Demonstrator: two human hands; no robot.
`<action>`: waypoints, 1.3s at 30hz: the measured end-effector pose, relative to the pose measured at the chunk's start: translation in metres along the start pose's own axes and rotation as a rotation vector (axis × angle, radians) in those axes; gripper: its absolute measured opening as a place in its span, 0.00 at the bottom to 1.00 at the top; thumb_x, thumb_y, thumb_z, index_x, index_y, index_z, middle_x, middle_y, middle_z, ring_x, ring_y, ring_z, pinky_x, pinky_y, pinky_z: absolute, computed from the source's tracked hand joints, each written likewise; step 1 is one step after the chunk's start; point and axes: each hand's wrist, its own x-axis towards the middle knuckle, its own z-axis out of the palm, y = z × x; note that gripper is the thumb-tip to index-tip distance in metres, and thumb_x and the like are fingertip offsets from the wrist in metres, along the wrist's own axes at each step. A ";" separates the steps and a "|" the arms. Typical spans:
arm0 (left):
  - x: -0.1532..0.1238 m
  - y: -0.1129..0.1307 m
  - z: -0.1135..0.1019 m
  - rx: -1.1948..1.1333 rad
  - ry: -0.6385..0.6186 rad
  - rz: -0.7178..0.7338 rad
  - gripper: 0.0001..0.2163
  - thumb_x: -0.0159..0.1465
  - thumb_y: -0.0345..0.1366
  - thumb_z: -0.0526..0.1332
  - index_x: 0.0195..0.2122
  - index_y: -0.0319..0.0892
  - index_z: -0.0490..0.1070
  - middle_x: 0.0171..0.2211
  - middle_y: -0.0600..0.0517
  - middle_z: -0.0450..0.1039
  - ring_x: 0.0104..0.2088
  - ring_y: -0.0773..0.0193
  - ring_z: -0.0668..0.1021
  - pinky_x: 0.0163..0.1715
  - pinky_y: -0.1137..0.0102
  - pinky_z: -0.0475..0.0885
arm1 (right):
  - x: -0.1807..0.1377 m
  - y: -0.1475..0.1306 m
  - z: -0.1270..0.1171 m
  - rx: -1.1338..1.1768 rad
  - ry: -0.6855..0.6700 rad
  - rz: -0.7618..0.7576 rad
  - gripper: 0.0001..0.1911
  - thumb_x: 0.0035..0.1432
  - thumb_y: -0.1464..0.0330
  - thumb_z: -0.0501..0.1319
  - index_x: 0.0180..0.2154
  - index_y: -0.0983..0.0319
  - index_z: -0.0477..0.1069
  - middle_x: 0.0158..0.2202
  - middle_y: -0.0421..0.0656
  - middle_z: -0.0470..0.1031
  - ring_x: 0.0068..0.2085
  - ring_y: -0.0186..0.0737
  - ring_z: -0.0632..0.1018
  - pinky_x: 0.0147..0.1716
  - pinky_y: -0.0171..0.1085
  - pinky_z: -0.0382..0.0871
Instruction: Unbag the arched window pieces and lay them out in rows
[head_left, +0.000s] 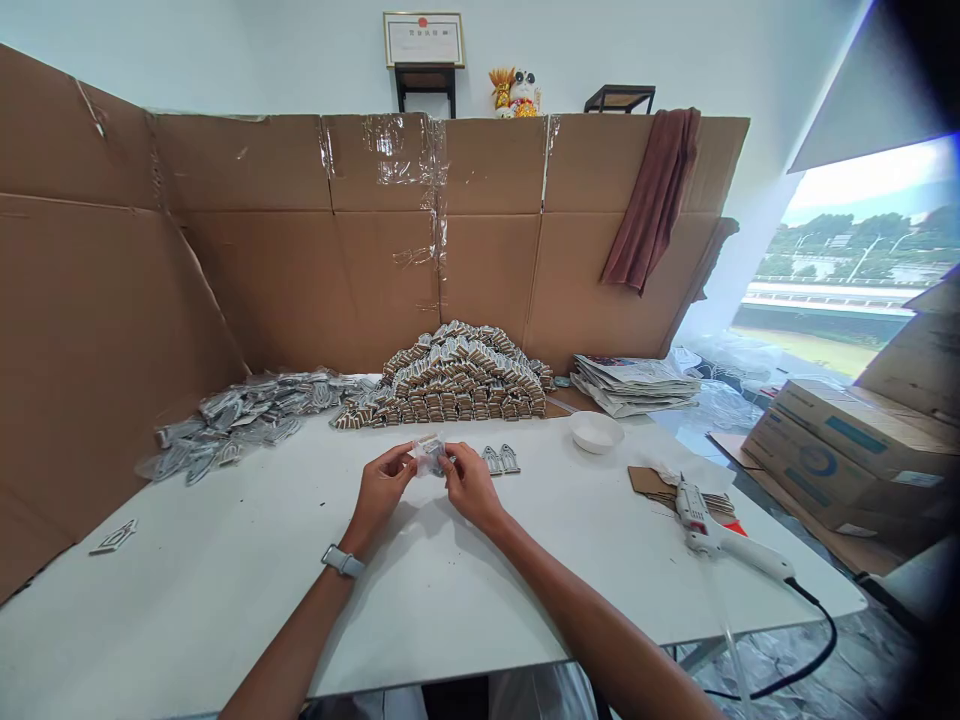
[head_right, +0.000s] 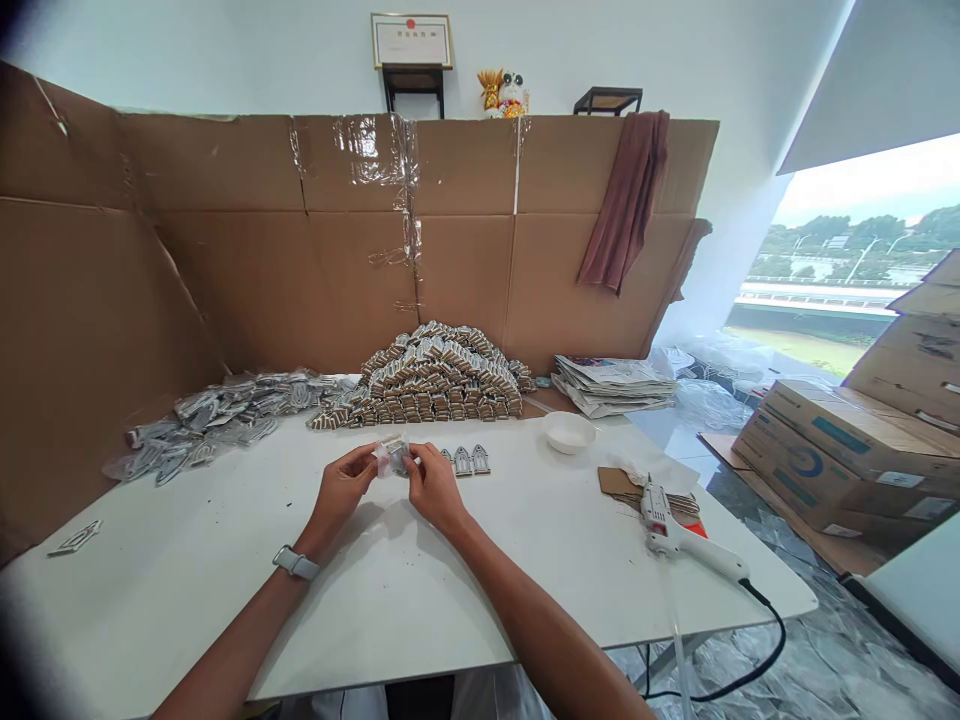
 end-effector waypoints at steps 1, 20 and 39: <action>0.000 0.001 0.000 0.001 0.012 0.000 0.25 0.59 0.53 0.74 0.50 0.39 0.83 0.26 0.55 0.71 0.24 0.68 0.66 0.23 0.72 0.59 | 0.000 -0.001 -0.001 -0.021 -0.009 -0.010 0.13 0.75 0.64 0.52 0.50 0.59 0.75 0.43 0.47 0.77 0.45 0.48 0.77 0.47 0.43 0.69; -0.004 0.010 0.005 -0.018 0.047 -0.039 0.22 0.61 0.51 0.72 0.52 0.45 0.76 0.40 0.50 0.78 0.24 0.67 0.76 0.18 0.73 0.65 | -0.006 -0.007 0.003 -0.191 -0.133 -0.001 0.12 0.77 0.68 0.47 0.52 0.59 0.68 0.48 0.49 0.72 0.43 0.48 0.75 0.39 0.41 0.67; -0.003 0.001 0.005 -0.124 -0.135 -0.139 0.17 0.66 0.54 0.66 0.37 0.44 0.72 0.21 0.57 0.71 0.16 0.67 0.70 0.17 0.73 0.62 | 0.004 -0.001 -0.010 0.160 -0.179 0.191 0.15 0.70 0.62 0.48 0.36 0.56 0.71 0.32 0.39 0.71 0.36 0.44 0.71 0.38 0.39 0.64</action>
